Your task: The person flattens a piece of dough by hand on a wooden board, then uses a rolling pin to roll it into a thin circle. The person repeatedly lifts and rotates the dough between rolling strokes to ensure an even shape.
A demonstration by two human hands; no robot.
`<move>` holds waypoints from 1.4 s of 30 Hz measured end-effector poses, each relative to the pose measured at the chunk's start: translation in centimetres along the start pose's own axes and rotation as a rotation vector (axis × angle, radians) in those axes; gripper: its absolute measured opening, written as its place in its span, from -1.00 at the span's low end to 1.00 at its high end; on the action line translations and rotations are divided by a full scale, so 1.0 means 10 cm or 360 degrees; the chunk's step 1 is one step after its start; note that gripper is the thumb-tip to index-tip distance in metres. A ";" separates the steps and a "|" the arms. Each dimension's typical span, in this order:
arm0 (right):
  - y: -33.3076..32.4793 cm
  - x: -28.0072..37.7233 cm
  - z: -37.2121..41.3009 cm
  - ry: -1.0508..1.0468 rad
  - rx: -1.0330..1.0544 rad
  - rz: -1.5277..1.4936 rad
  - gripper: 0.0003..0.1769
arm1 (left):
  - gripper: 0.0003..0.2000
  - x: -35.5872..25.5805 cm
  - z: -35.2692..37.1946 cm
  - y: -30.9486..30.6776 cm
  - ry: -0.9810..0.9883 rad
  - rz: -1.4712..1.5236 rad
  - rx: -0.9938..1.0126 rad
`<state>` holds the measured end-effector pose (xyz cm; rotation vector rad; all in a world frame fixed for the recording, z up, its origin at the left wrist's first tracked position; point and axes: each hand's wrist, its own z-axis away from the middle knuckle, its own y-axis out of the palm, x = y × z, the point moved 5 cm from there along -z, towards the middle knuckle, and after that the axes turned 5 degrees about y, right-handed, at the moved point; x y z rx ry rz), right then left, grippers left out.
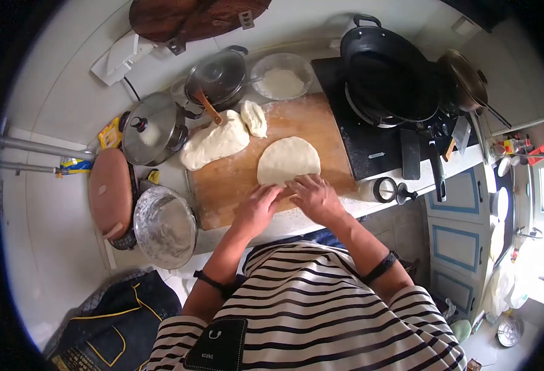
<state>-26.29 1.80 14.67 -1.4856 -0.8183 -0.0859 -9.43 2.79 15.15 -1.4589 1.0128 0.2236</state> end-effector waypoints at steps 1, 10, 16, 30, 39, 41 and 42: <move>0.00 -0.08 -0.03 0.0033 -0.0020 -0.0007 -0.55 | -0.68 0.01 -0.07 0.03 0.0019 -0.0047 -0.0005; 0.14 -0.70 0.16 0.0281 -0.0167 0.0129 -0.63 | -0.49 0.33 0.00 0.33 0.0062 -0.0368 0.0087; 0.38 -0.49 0.27 0.0161 -0.0228 0.0558 -0.37 | -0.15 0.42 0.21 0.55 -0.0064 -0.0553 0.0325; 0.50 -0.14 0.02 0.0257 0.0346 0.0443 -0.05 | -0.36 1.02 0.29 0.00 -0.0380 -0.0428 -0.0334; 0.58 -0.42 -0.96 0.0360 0.0030 0.0498 -0.05 | -0.46 1.16 0.44 -0.01 -0.0571 -0.0674 -0.0448; 0.66 -0.44 -0.86 0.0247 -0.0014 0.0463 -0.03 | -0.46 1.11 0.40 -0.06 -0.0605 -0.0671 -0.0407; 0.70 -0.43 -0.65 0.0148 -0.0044 0.0439 -0.02 | -0.47 1.12 0.40 -0.05 -0.0615 -0.0678 -0.0411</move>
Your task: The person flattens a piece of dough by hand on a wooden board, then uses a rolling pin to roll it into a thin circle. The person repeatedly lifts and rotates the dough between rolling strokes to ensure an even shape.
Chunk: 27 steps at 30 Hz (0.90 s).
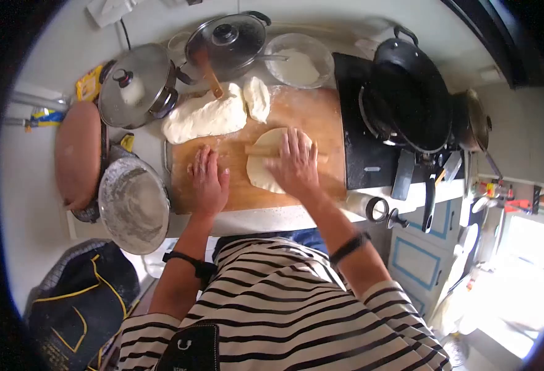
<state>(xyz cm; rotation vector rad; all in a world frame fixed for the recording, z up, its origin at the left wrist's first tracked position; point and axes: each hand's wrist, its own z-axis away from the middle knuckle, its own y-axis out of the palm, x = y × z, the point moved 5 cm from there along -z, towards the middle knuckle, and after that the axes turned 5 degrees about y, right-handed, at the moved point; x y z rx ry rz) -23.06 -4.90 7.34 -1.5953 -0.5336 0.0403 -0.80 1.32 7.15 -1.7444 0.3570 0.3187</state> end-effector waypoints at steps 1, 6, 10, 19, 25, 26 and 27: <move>-0.01 0.03 0.20 -0.0101 -0.0040 -0.0029 -0.01 | -0.47 0.02 0.01 0.02 -0.0015 -0.0009 -0.0008; -0.03 0.10 0.26 -0.0047 0.0226 0.0125 0.03 | -0.48 -0.01 0.02 -0.02 -0.0049 -0.0006 -0.0035; -0.05 -0.04 -0.67 0.0236 0.0254 0.0099 -0.03 | -0.49 0.06 0.02 0.05 -0.0057 -0.0021 -0.0048; -0.01 0.11 0.16 -0.0088 0.0302 0.0321 0.02 | -0.50 0.02 0.01 -0.06 -0.0123 0.0041 -0.0027; 0.08 -0.24 -0.85 0.0249 0.0207 0.0234 -0.04 | -0.50 0.07 0.04 0.03 -0.0110 0.0091 0.0053; 0.06 -0.18 -0.69 0.0179 0.0206 0.0243 -0.03 | -0.50 0.08 0.03 0.03 -0.0121 0.0109 0.0043; 0.01 -0.07 -0.42 0.0103 0.0209 0.0254 -0.02 | -0.50 0.08 0.02 0.03 -0.0125 0.0085 0.0002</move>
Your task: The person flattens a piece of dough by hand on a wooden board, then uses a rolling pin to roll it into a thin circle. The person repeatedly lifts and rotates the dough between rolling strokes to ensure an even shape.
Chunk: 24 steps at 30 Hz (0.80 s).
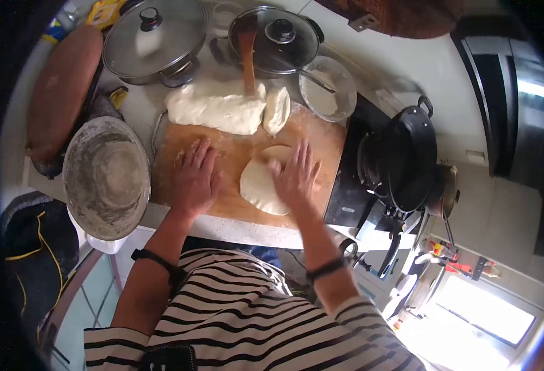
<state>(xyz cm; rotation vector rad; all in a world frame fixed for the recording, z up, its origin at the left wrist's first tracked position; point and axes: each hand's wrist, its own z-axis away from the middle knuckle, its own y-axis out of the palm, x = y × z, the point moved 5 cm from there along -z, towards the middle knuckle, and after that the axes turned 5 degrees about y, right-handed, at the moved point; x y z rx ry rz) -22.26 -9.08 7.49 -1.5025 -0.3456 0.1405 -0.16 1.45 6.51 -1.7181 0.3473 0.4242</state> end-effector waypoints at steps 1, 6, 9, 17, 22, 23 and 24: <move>0.02 0.06 0.32 -0.0077 0.0013 -0.0019 0.01 | -0.49 -0.01 0.00 0.00 -0.0003 -0.0018 -0.0036; 0.09 0.07 0.58 -0.0173 0.0160 0.0052 0.15 | -0.48 -0.04 0.01 -0.04 -0.0029 0.0051 0.0064; 0.07 -0.18 -0.34 0.0038 -0.0039 -0.0007 0.00 | -0.48 -0.05 0.00 -0.03 0.0009 -0.0024 0.0025; 0.00 0.09 0.63 -0.0167 0.0108 -0.0008 0.07 | -0.51 -0.07 -0.01 -0.10 0.0009 -0.0037 -0.0105; -0.01 0.02 0.39 -0.0220 0.0063 0.0004 0.03 | -0.49 -0.08 -0.02 -0.10 -0.0013 -0.0083 -0.0020; -0.06 0.01 0.07 0.0041 0.0133 -0.0005 -0.01 | -0.49 -0.08 -0.02 -0.08 -0.0018 -0.0094 -0.0010; -0.01 -0.09 -0.17 0.0088 0.0084 0.0045 0.00 | -0.49 -0.08 -0.01 -0.06 -0.0003 -0.0115 -0.0029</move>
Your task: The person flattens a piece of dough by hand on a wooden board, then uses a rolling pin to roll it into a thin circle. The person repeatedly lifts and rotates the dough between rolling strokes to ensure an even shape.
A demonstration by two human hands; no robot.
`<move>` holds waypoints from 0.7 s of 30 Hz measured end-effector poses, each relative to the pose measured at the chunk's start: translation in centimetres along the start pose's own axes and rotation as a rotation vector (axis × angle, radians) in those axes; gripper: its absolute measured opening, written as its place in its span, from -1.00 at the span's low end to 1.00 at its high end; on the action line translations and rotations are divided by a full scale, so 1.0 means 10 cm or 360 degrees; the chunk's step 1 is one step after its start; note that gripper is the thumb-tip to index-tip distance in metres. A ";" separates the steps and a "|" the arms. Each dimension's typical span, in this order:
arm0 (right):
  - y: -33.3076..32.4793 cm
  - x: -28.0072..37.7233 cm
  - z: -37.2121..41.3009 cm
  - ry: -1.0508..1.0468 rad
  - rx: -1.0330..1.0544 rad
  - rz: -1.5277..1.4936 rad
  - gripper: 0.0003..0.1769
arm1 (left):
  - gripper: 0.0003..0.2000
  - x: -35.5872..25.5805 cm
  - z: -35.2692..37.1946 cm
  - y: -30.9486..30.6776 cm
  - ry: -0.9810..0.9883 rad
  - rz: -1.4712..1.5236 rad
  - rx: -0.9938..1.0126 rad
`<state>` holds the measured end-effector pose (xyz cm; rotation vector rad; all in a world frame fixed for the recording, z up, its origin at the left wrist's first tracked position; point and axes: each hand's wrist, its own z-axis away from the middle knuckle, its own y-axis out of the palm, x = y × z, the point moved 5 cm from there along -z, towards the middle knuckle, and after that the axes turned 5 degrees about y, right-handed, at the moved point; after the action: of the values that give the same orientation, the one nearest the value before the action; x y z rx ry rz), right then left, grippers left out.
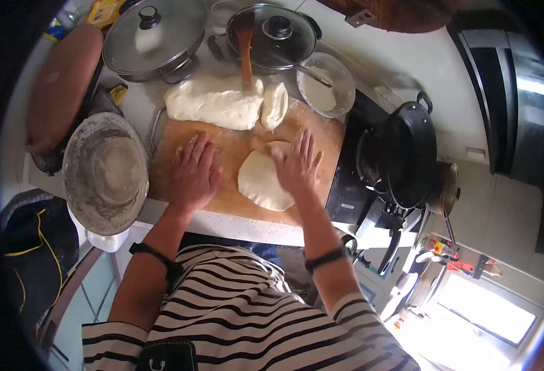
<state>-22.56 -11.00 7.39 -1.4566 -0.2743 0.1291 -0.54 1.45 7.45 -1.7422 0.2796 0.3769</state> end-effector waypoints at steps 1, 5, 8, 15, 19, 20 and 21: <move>-0.02 -0.02 -0.16 0.0075 0.0023 -0.0071 -0.01 | -0.49 0.01 0.00 0.02 0.0015 -0.0023 -0.0016; 0.09 0.11 0.36 -0.0248 -0.0075 0.0157 0.00 | -0.49 0.01 0.00 -0.01 0.0030 -0.0030 -0.0018; -0.05 0.30 1.14 -0.0353 0.0137 -0.0118 0.09 | -0.50 0.00 -0.01 -0.04 0.0030 0.0014 -0.0027; -0.06 0.21 0.05 -0.0043 -0.0026 -0.0131 0.00 | -0.51 -0.01 -0.02 -0.02 0.0053 -0.0034 -0.0031; 0.16 0.25 0.43 -0.0316 -0.0074 0.0139 0.03 | -0.52 0.00 0.00 0.00 0.0053 -0.0019 -0.0059; 0.12 0.29 0.70 -0.0374 -0.0053 0.0003 0.08 | -0.53 0.01 0.00 0.00 0.0036 0.0001 -0.0058; 0.03 0.36 0.94 -0.0358 0.0117 -0.0067 0.12 | -0.53 0.01 -0.01 -0.01 0.0020 0.0013 -0.0042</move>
<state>-21.55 -0.98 8.29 -1.3635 -0.4789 0.2671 -0.42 1.37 7.51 -1.7700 0.2922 0.3774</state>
